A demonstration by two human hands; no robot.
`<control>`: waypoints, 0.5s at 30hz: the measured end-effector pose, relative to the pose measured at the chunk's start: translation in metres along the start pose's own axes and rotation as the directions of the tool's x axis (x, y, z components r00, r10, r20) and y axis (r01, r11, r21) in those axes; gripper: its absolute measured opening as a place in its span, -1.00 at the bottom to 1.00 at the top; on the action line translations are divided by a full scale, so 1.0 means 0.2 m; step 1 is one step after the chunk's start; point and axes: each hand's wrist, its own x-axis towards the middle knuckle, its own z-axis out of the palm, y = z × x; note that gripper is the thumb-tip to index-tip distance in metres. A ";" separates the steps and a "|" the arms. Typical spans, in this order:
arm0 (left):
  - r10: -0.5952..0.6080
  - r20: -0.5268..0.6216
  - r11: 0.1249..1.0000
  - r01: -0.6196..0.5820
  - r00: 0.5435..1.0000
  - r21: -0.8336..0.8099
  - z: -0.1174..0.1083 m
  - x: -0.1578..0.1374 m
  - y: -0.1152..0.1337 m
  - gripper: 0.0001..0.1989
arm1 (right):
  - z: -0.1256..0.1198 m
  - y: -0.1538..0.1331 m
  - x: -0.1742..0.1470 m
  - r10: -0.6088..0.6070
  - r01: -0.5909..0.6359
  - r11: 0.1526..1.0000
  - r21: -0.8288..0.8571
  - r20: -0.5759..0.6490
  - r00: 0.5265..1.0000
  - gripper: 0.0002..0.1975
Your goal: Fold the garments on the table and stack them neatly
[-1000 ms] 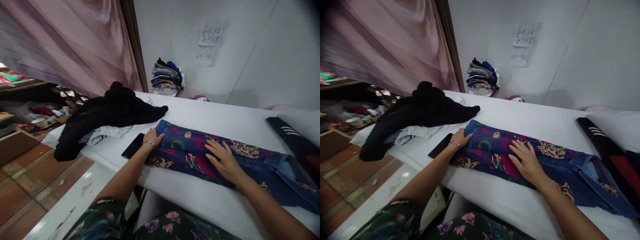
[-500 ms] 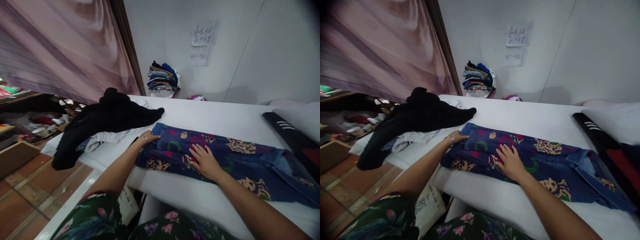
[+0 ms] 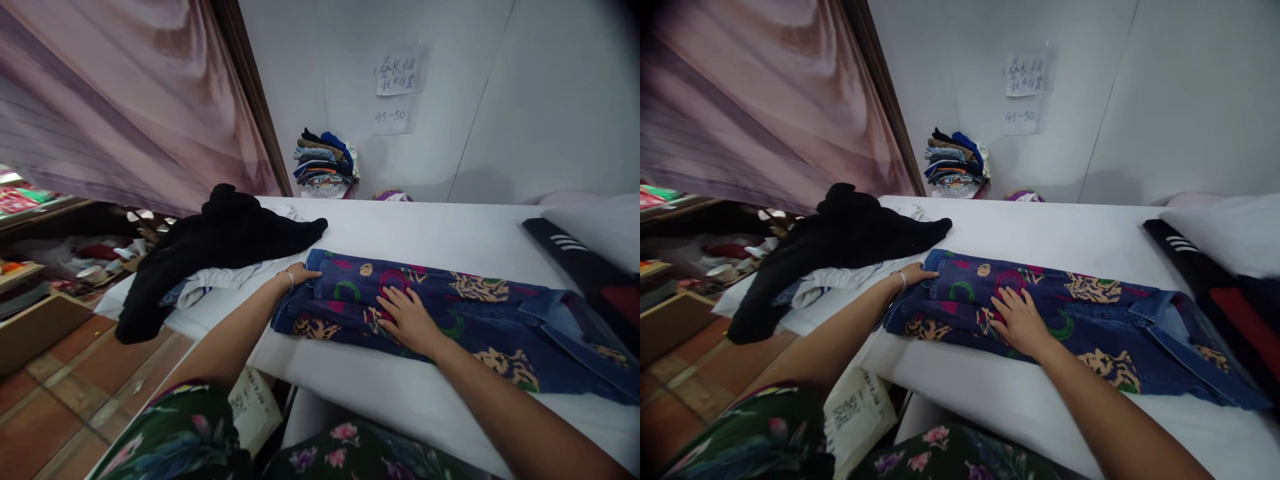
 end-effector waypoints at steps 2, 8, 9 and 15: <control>-0.017 0.103 0.990 0.031 0.995 -0.136 -0.01 -0.02 -0.01 -0.49 | -0.01 0.00 0.00 0.003 -0.003 1.000 0.005 0.007 1.000 -0.47; 0.035 0.294 0.871 0.115 0.955 -0.477 -0.06 -0.08 0.01 -0.70 | -0.02 0.00 -0.01 0.003 -0.002 0.999 0.052 -0.016 1.000 -0.42; 0.055 0.285 0.860 0.099 0.957 -0.500 -0.08 -0.10 0.03 -0.70 | -0.03 -0.01 -0.01 -0.001 0.003 0.998 0.068 -0.032 1.000 -0.41; 0.179 0.219 0.818 -0.022 0.959 -0.575 -0.30 -0.26 0.28 -0.69 | -0.07 -0.03 -0.01 0.003 0.063 0.929 0.365 -0.175 0.985 -0.34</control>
